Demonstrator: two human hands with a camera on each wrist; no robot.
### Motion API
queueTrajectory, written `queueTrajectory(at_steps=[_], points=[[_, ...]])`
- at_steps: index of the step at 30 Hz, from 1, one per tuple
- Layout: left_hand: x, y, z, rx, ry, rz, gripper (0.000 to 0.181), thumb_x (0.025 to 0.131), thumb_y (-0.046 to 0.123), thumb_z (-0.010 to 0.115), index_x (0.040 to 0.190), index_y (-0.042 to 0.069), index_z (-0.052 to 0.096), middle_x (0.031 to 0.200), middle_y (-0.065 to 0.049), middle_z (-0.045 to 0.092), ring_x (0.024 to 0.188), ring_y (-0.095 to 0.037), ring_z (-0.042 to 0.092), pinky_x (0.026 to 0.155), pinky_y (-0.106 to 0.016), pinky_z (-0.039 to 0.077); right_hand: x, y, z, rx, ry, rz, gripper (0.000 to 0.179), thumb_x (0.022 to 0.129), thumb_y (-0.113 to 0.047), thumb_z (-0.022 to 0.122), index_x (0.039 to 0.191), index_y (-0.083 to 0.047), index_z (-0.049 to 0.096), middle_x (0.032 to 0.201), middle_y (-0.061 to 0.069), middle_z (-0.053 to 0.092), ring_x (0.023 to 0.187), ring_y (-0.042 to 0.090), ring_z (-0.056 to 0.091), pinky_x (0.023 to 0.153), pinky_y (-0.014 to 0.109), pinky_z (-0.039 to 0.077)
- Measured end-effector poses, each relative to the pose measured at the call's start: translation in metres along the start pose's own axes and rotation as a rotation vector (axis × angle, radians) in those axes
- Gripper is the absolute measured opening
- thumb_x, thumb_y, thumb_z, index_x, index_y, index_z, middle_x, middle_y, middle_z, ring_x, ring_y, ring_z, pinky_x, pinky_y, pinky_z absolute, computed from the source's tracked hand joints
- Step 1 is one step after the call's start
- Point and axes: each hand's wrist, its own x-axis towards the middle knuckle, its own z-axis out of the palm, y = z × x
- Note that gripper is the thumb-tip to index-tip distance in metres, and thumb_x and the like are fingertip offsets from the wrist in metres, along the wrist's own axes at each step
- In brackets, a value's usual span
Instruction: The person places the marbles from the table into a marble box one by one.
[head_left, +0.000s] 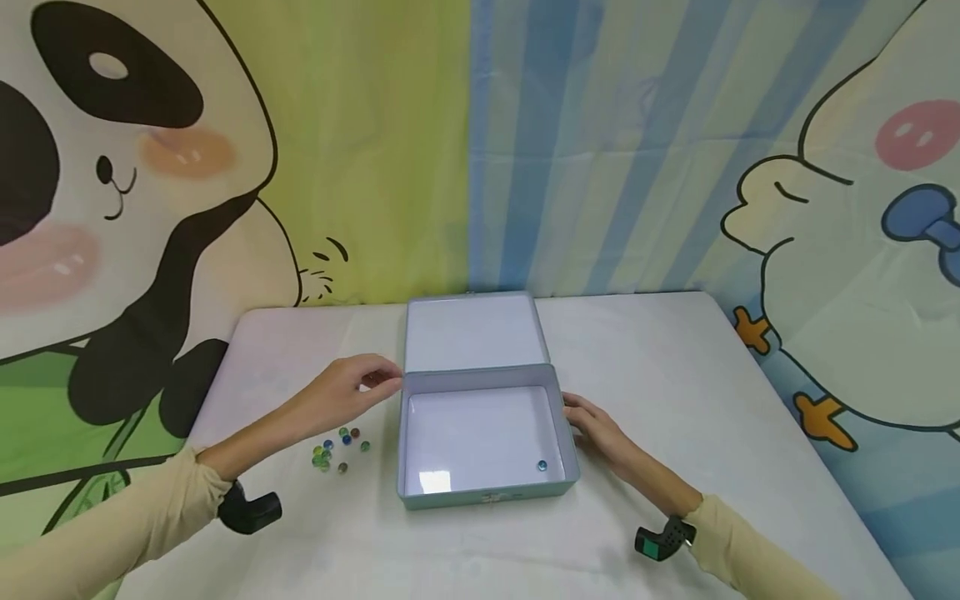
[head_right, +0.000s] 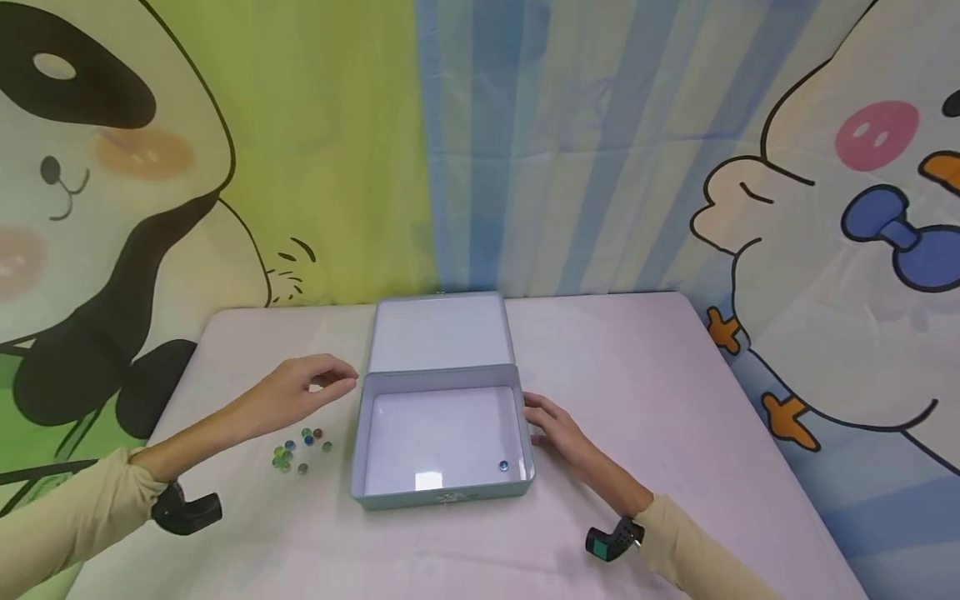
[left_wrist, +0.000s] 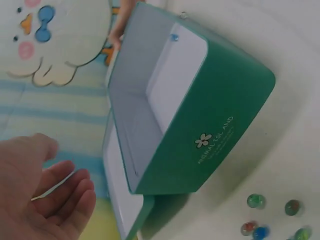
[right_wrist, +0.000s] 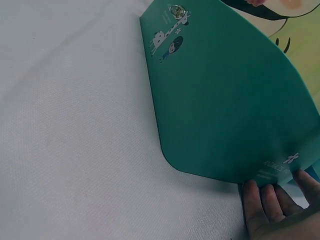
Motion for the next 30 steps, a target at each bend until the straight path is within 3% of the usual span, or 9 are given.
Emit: queueTrajectory(at_steps=[4,11,18,23,30], points=[[-0.017,-0.02,0.0,0.024,0.079,-0.043,0.018,0.095,0.02,0.062,0.111,0.013,0.068,0.104,0.001,0.07,0.094,-0.013,0.064,0.082,-0.027,0.054,0.0,0.0,-0.001,0.005,0.002,0.006,0.063,0.096,-0.041,0.049,0.15,-0.012,0.032,0.156,0.015,0.033,0.148,0.037,0.023,0.116,0.056,0.027],[-0.059,-0.059,0.003,0.154,0.172,-0.092,0.015,0.091,0.01,0.066,0.105,0.009,0.069,0.098,-0.003,0.071,0.088,-0.018,0.066,0.075,-0.027,0.057,0.0,0.0,0.0,0.005,-0.009,0.015,0.065,0.096,-0.042,0.05,0.151,-0.012,0.032,0.157,0.016,0.032,0.148,0.037,0.023,0.116,0.056,0.028],[-0.094,-0.087,0.025,0.086,0.233,-0.231,0.015,0.09,0.007,0.066,0.104,0.009,0.071,0.098,-0.001,0.07,0.086,-0.009,0.063,0.074,-0.019,0.055,-0.001,0.0,-0.002,0.003,-0.01,-0.007,0.064,0.097,-0.043,0.048,0.151,-0.012,0.031,0.155,0.015,0.035,0.147,0.037,0.026,0.115,0.055,0.03],[-0.107,-0.098,0.043,0.103,0.27,-0.232,0.017,0.084,0.002,0.07,0.098,0.011,0.073,0.093,0.001,0.069,0.08,-0.002,0.061,0.069,-0.019,0.054,-0.004,0.0,-0.002,0.02,-0.017,0.005,0.064,0.097,-0.044,0.049,0.15,-0.013,0.032,0.156,0.013,0.035,0.148,0.035,0.025,0.117,0.056,0.027],[-0.111,-0.104,0.051,0.184,0.272,-0.256,0.017,0.082,0.005,0.073,0.097,0.013,0.075,0.093,0.002,0.069,0.083,-0.011,0.065,0.07,-0.023,0.054,-0.002,-0.002,0.0,0.016,-0.022,-0.017,0.064,0.098,-0.043,0.048,0.15,-0.011,0.031,0.156,0.016,0.033,0.147,0.036,0.025,0.116,0.055,0.028]])
